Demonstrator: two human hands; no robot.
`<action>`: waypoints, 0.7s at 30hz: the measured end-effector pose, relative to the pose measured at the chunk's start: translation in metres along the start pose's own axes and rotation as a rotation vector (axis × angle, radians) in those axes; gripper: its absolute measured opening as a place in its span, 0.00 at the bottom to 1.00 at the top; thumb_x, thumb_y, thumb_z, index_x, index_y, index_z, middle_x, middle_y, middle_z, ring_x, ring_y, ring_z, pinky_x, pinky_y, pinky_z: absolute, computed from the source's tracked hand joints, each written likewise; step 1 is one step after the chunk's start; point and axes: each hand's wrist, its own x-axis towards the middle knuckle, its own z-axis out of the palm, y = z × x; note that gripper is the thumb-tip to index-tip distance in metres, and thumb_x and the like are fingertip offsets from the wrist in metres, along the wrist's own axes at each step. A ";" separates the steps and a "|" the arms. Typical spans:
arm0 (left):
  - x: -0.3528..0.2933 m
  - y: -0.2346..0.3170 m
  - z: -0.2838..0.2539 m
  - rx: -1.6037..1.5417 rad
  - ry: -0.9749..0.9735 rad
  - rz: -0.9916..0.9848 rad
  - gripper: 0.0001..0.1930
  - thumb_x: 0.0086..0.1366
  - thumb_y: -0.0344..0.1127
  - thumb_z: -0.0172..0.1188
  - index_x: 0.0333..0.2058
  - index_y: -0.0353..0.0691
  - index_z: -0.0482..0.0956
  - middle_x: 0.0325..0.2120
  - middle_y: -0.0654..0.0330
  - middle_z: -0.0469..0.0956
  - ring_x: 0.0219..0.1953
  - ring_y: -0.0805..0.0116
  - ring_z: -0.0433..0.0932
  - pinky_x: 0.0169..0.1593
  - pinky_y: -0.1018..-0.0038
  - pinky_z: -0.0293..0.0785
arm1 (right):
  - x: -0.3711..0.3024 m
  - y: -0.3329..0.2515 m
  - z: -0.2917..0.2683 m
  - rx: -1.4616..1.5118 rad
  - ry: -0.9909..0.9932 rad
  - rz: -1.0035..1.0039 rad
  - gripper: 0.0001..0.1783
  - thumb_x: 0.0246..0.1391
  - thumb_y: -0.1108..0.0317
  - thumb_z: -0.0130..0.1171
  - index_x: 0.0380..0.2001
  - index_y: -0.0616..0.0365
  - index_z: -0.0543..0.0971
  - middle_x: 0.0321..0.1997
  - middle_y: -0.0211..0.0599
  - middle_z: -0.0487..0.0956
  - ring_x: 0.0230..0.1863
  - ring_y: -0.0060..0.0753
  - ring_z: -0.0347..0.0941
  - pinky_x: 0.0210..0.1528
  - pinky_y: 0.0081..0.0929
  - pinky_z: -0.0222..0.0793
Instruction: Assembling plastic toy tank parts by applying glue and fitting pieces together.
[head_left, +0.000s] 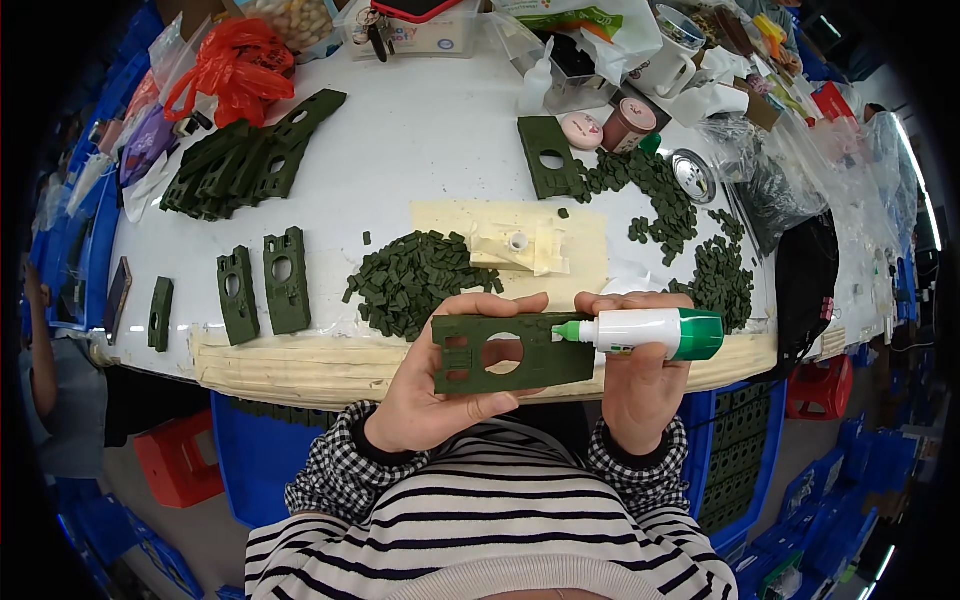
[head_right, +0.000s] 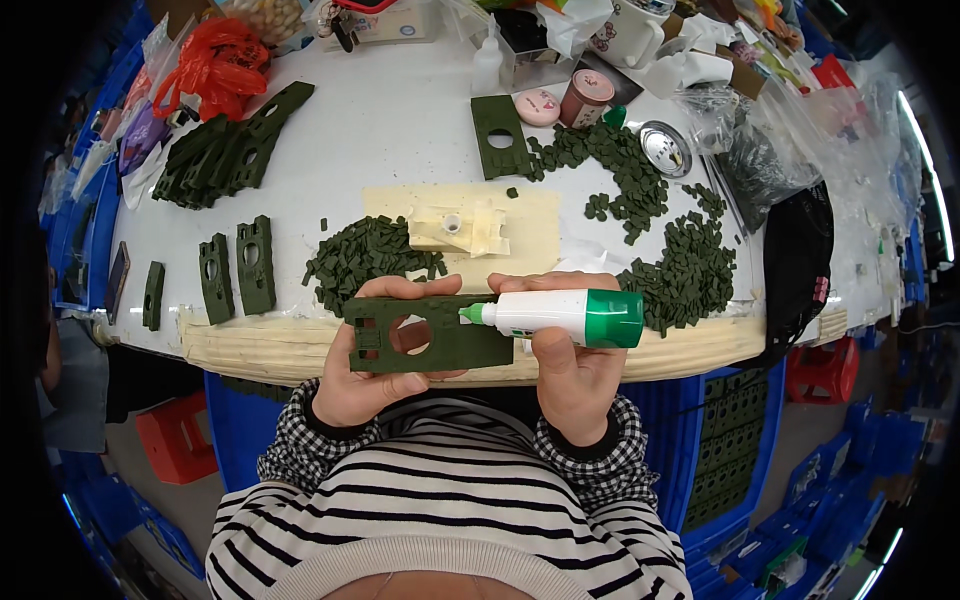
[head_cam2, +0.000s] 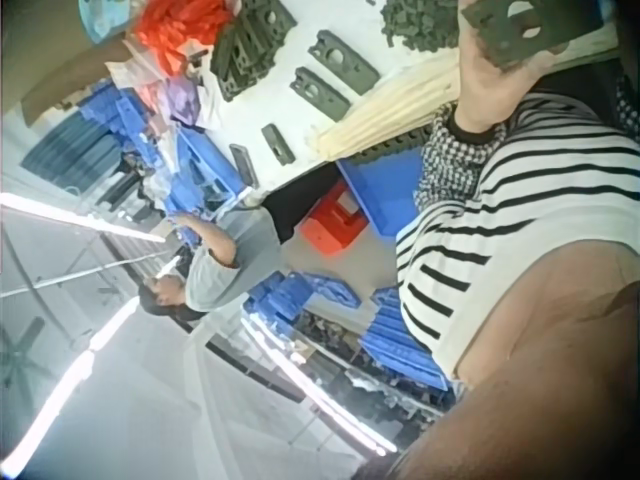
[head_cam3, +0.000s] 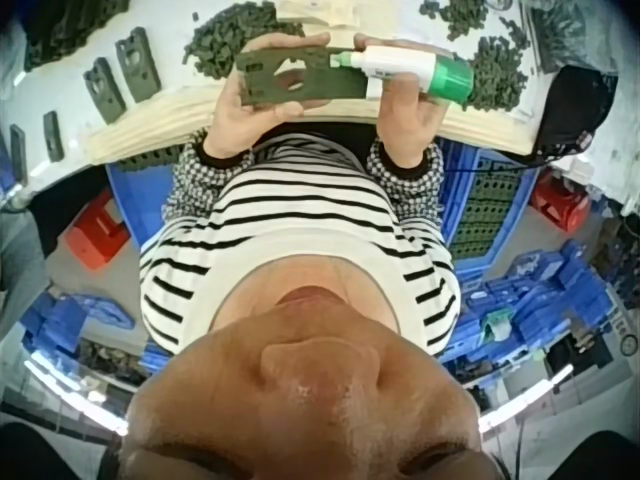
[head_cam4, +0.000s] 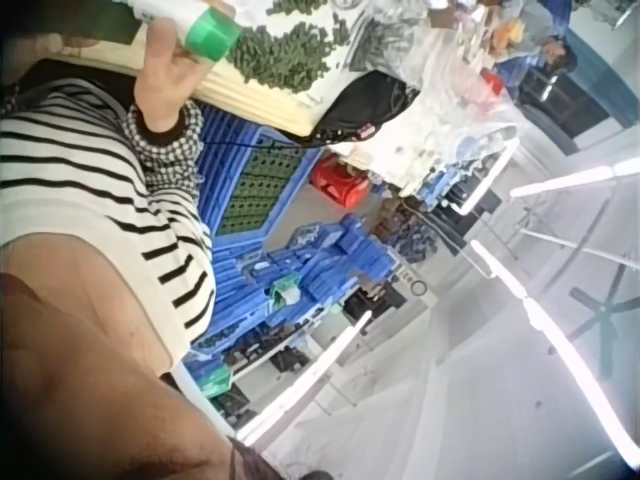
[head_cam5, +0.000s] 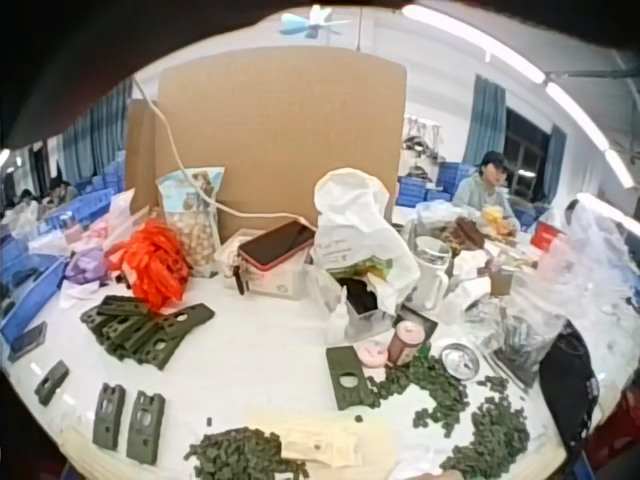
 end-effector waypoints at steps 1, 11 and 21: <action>0.000 0.000 0.000 -0.002 -0.001 0.001 0.30 0.57 0.19 0.58 0.56 0.40 0.55 0.61 0.49 0.53 0.56 0.59 0.66 0.56 0.63 0.72 | 0.000 0.000 0.000 -0.005 -0.007 -0.004 0.24 0.55 0.57 0.58 0.43 0.66 0.66 0.41 0.51 0.77 0.47 0.44 0.74 0.51 0.39 0.70; 0.001 -0.001 0.000 0.003 -0.008 0.005 0.30 0.56 0.18 0.57 0.55 0.40 0.56 0.61 0.48 0.54 0.56 0.62 0.66 0.57 0.63 0.72 | 0.001 0.000 0.000 -0.010 0.001 -0.017 0.24 0.55 0.56 0.58 0.43 0.66 0.66 0.40 0.52 0.77 0.46 0.44 0.75 0.51 0.39 0.70; 0.000 -0.003 -0.001 0.001 -0.007 0.020 0.30 0.56 0.17 0.57 0.56 0.40 0.56 0.61 0.48 0.54 0.56 0.61 0.66 0.56 0.63 0.72 | 0.001 0.001 0.000 -0.015 0.004 -0.033 0.23 0.56 0.57 0.57 0.43 0.66 0.66 0.40 0.52 0.77 0.46 0.44 0.75 0.51 0.39 0.71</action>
